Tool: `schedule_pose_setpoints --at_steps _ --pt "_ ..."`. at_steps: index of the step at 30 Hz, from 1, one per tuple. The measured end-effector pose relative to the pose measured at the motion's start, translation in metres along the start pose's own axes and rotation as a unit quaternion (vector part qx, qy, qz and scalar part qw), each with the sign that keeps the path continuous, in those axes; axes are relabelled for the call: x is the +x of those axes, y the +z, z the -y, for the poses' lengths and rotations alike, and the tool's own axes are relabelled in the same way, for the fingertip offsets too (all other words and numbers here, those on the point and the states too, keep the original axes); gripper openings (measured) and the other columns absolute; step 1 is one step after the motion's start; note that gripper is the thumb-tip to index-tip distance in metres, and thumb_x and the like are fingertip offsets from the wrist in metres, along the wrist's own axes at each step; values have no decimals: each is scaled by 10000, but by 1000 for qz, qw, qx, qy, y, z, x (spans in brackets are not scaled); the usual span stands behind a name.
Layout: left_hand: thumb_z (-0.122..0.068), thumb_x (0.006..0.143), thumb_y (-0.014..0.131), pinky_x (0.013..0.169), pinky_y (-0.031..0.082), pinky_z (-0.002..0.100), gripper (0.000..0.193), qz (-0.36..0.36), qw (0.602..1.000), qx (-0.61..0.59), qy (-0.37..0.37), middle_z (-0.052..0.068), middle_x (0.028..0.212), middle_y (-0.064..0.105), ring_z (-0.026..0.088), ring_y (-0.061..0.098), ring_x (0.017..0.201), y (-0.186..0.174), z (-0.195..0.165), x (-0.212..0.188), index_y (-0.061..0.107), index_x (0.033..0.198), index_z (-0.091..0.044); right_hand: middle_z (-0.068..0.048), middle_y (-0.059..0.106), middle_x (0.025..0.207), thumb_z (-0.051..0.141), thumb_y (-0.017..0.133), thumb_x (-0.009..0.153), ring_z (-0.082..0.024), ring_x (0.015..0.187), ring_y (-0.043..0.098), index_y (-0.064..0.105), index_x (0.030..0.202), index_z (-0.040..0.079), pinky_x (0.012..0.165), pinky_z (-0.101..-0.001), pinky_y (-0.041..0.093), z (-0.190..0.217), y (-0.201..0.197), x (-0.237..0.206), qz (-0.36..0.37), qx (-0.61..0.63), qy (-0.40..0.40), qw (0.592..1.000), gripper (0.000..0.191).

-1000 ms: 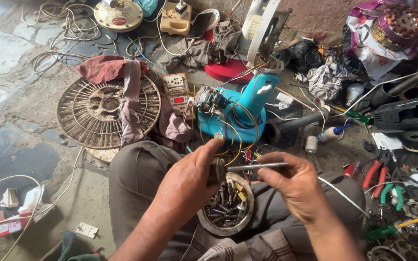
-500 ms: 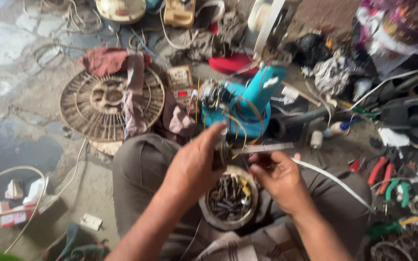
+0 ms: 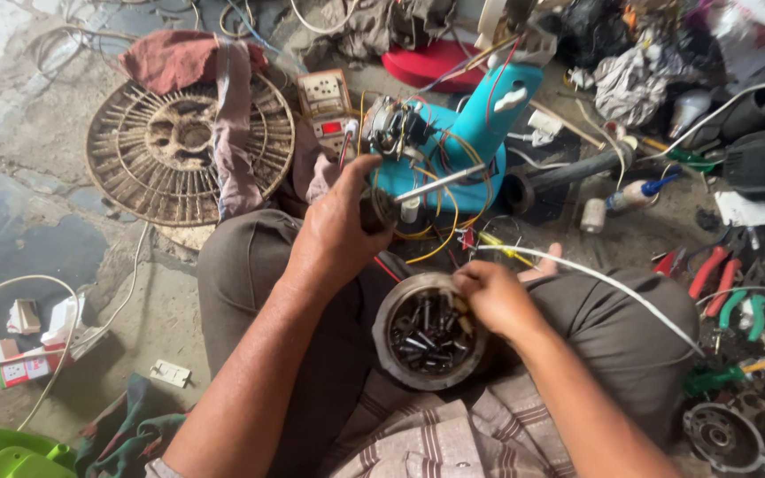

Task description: The person sits on the floor repairing an electric fan motor. They strip and twist wire ends by hand, connect the motor wires to a blue power supply unit, test the motor, then use a screwdriver on the motor and handle the armature and fan housing while repositioning parts.

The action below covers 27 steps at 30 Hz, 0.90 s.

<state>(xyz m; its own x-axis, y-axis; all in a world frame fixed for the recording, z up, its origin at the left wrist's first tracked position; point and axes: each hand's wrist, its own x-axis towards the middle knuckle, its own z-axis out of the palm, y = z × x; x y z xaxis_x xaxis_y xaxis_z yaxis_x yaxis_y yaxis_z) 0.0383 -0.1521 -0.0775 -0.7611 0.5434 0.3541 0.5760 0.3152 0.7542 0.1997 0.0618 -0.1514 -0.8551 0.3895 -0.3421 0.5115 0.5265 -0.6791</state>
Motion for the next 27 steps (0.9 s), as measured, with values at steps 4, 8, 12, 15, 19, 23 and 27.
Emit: schedule_pose_setpoints --at_steps 4,8,12,15,19,23,27 --pt "-128 766 856 842 564 468 759 -2 1000 -12 11 219 1151 703 428 685 1054 4 4 1 449 1406 -126 -182 733 895 205 644 996 -376 915 696 736 968 58 1152 -498 292 9 -16 -25 -75 -182 42 980 176" --pt "-127 735 858 844 571 455 779 15 999 -20 -26 199 1130 717 405 708 1032 4 3 0 452 1400 -135 -150 718 911 100 658 932 -366 899 693 722 945 30 1185 -609 245 28 -32 -42 -185 -133 -185 956 96" --pt "-117 728 861 826 559 470 792 14 999 -19 -31 209 1092 711 418 696 1024 2 1 0 451 1405 -123 -143 689 984 113 714 859 -331 939 682 700 968 27 860 -418 538 54 -18 -71 -168 -105 -223 955 140" --pt "-109 725 861 829 551 479 800 1 1000 -5 -6 218 1102 705 429 682 1033 2 0 0 447 1411 -115 -151 663 937 127 781 768 -353 937 646 714 922 26 832 -428 531 70 7 -82 -133 -149 -321 926 196" --pt "-114 750 847 846 557 470 784 9 1000 -12 -13 203 1113 710 413 689 1045 1 1 -4 444 1424 -127 -160 637 903 160 819 749 -364 910 629 715 863 32 795 -443 530 76 18 -78 -123 -172 -321 923 201" --pt "-115 736 855 845 553 475 802 6 1000 -20 -2 210 1134 703 417 681 1059 1 2 -6 438 1422 -120 -130 657 868 174 821 739 -332 861 652 700 822 11 748 -431 533 67 -4 -84 -147 -140 -221 954 219" --pt "-120 733 856 838 551 479 817 22 1000 3 -19 209 1078 700 415 687 1017 4 3 -4 441 1437 -130 -130 673 902 137 793 764 -324 893 667 729 917 29 788 -412 536 50 -15 -93 -149 -139 -216 955 198"
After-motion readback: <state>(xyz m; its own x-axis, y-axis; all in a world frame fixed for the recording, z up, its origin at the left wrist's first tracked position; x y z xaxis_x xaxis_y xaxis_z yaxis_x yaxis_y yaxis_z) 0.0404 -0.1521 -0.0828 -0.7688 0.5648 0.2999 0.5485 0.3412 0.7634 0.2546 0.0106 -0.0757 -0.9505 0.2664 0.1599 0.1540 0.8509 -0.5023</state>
